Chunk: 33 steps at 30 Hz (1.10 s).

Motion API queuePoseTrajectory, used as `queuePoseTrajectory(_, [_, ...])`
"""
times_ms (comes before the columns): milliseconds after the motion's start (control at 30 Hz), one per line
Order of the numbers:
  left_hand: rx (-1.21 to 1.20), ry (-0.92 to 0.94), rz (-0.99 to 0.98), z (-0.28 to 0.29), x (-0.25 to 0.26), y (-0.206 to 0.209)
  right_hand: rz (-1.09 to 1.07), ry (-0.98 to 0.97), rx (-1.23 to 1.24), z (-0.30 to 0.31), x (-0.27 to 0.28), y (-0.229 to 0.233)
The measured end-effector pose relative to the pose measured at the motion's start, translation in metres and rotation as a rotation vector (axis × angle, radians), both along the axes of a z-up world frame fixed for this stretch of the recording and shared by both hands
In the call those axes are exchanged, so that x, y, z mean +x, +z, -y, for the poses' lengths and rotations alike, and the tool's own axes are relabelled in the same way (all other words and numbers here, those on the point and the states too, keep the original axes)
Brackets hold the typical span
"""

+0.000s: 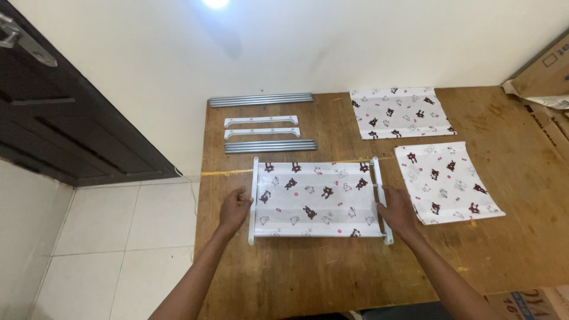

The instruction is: The person assembles a small multi-tiered storage unit by inserting metal poles into fabric-covered shelves and connecting them with plastic brackets. They repeatedly remove and reinsert poles and brackets to adjust the structure.

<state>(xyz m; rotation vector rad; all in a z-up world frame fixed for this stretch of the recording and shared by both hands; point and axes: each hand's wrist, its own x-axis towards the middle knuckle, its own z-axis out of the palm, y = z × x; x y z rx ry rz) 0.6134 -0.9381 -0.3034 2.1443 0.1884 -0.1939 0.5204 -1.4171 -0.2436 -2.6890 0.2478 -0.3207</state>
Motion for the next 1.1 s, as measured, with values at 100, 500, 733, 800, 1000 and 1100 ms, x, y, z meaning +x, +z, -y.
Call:
queuePoseTrajectory(100, [-0.085,0.009,0.082,0.013,0.046,0.000,-0.007,0.086,0.138,-0.056,0.042,0.022])
queuePoseTrajectory(500, [-0.747,0.101,-0.451,0.052,0.128,-0.053,-0.132,0.449,0.041,-0.236,0.151,0.013])
queuePoseTrajectory(733, [-0.599,-0.004,-0.346,0.062,0.108,0.013,-0.184,0.353,0.296,-0.229,0.162,0.040])
queuePoseTrajectory(800, [-0.598,-0.040,-0.188,0.060,0.117,0.055,-0.144,0.382,0.408,-0.226,0.173,0.059])
queuePoseTrajectory(1000, [-0.382,-0.477,0.189,0.050,0.112,0.128,-0.197,0.410,0.473,-0.221,0.164,0.082])
queuePoseTrajectory(1100, [-0.183,-0.467,0.189,0.050,0.107,0.141,-0.209,0.412,0.409,-0.222,0.161,0.085])
